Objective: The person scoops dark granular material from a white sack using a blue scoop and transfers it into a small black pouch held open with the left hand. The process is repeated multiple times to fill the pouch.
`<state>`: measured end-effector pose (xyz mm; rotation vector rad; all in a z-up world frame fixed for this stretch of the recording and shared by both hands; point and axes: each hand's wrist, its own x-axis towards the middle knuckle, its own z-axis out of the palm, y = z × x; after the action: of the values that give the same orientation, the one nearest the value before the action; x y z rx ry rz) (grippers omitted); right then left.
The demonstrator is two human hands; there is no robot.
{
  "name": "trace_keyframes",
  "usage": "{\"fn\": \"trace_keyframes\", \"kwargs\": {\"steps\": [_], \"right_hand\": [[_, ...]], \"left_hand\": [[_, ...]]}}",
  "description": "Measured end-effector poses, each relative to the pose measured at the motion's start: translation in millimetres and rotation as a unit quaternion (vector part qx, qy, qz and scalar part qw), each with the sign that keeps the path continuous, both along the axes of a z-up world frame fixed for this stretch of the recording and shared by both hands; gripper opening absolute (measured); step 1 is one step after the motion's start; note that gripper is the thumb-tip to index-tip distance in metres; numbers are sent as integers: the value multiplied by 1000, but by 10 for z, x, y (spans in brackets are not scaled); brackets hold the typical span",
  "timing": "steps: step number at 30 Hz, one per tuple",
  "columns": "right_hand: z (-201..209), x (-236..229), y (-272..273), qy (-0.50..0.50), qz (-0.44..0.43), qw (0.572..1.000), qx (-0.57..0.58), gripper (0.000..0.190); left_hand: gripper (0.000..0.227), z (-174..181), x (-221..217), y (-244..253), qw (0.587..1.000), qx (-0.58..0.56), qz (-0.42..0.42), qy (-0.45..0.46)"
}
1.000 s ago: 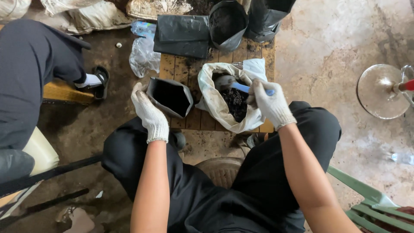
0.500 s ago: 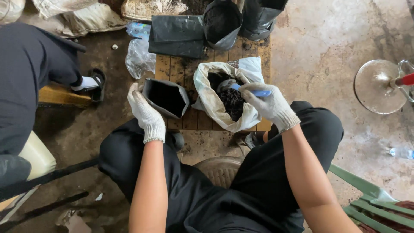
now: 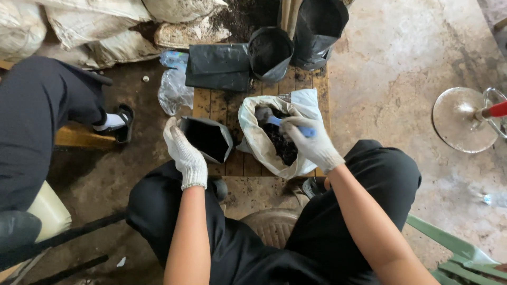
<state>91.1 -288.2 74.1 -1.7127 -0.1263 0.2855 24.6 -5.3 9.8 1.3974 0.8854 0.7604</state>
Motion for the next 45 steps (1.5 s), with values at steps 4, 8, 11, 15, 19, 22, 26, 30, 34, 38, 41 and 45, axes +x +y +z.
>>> {"fn": "trace_keyframes", "kwargs": {"steps": [4, 8, 11, 15, 19, 22, 26, 30, 34, 38, 41, 45], "right_hand": [[-149, 7, 41, -14, 42, 994, -96, 17], [-167, 1, -80, 89, 12, 991, -104, 22], [-110, 48, -191, 114, -19, 982, -151, 20], [33, 19, -255, 85, -24, 985, -147, 21], [-196, 64, -114, 70, -40, 996, -41, 16], [-382, 48, 11, 69, -45, 997, 13, 16], [-186, 30, 20, 102, -43, 993, -40, 22], [-199, 43, -116, 121, -57, 987, -92, 21], [-134, 109, -161, 97, -57, 982, -150, 20], [-200, 182, -187, 106, -65, 988, -95, 18], [-11, 174, -162, 105, -79, 989, -64, 20], [-110, 91, -146, 136, -59, 987, -60, 16]], "left_hand": [[38, 79, -117, -36, 998, 34, -18, 42], [36, 136, -94, -100, 999, 31, 1, 23], [33, 120, -81, -54, 998, 32, 3, 47], [37, -1, -95, -29, 999, 38, 10, 2], [35, -232, -70, 105, 999, 39, -1, 7], [36, -163, -89, 32, 997, 64, -17, 49], [34, 177, -109, -93, 998, 31, 12, 54], [34, 140, -117, -43, 998, -2, 30, 48], [32, 323, -114, -78, 997, -58, 55, 23], [32, -6, -99, 113, 992, -81, 92, 5], [34, 16, -69, 102, 994, -63, 83, -45], [33, -81, -170, 124, 988, 148, -6, -45]]}}
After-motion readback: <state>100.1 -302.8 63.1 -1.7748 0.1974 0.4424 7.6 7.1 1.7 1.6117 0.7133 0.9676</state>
